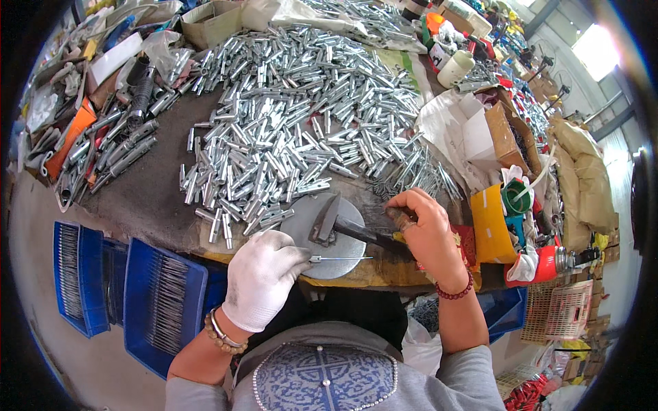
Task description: The person assembles small metal latch or hinge components by hand, using a hammer to secure fastener pins into the metal parts with the aid of a circular jig.
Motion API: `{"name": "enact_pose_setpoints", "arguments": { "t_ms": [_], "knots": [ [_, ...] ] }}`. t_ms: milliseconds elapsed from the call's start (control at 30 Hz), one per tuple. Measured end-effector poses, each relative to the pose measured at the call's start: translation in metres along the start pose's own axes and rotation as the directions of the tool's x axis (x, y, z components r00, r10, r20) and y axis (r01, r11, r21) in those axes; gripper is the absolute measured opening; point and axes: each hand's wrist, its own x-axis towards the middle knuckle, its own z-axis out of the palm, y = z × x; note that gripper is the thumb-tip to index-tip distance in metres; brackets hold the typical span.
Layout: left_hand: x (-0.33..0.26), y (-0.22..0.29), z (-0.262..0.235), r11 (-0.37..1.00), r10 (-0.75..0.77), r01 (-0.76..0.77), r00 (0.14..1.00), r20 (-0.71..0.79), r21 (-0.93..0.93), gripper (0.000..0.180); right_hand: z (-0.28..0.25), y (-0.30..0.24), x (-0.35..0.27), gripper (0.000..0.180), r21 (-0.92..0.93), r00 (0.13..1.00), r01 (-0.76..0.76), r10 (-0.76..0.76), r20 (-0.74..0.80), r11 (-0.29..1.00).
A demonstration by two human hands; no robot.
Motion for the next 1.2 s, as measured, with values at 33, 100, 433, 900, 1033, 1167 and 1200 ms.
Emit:
{"name": "enact_pose_setpoints", "arguments": {
  "t_ms": [33, 100, 433, 900, 1033, 1167, 1200],
  "knots": [
    [0.0, -0.001, 0.0, 1.0, 0.008, -0.008, 1.0, -0.006, 0.001, 0.018, 0.001, 0.001, 0.001, 0.02, 0.071, 1.0, -0.014, 0.012, 0.027, 0.997],
    [0.0, -0.001, 0.0, 1.0, 0.008, -0.008, 1.0, -0.007, -0.002, 0.018, -0.002, -0.013, -0.002, 0.022, 0.107, 0.999, 0.008, -0.013, 0.052, 0.994],
    [0.0, -0.001, 0.001, 1.0, 0.011, -0.011, 1.0, 0.013, 0.021, 0.024, 0.046, -0.044, -0.022, 0.034, 0.149, 0.913, 0.38, -0.396, 0.097, 0.913],
    [-0.001, -0.003, -0.002, 1.0, 0.03, -0.03, 0.999, 0.026, 0.001, 0.022, 0.046, -0.067, -0.022, 0.014, -0.26, 0.803, 0.596, -0.561, 0.199, 0.76],
    [-0.001, -0.001, -0.001, 1.0, 0.018, -0.019, 1.0, 0.02, 0.018, 0.025, 0.049, -0.065, -0.024, 0.013, -0.246, 0.796, 0.605, -0.577, 0.182, 0.757],
    [0.0, 0.0, -0.003, 1.0, 0.004, -0.004, 0.999, 0.045, 0.013, 0.02, 0.05, -0.067, -0.026, 0.016, -0.268, 0.799, 0.602, -0.564, 0.21, 0.753],
    [0.001, 0.001, -0.003, 1.0, 0.009, -0.009, 0.999, 0.046, 0.015, 0.02, 0.049, -0.066, -0.023, 0.018, -0.248, 0.8, 0.599, -0.554, 0.23, 0.761]
  ]
}}
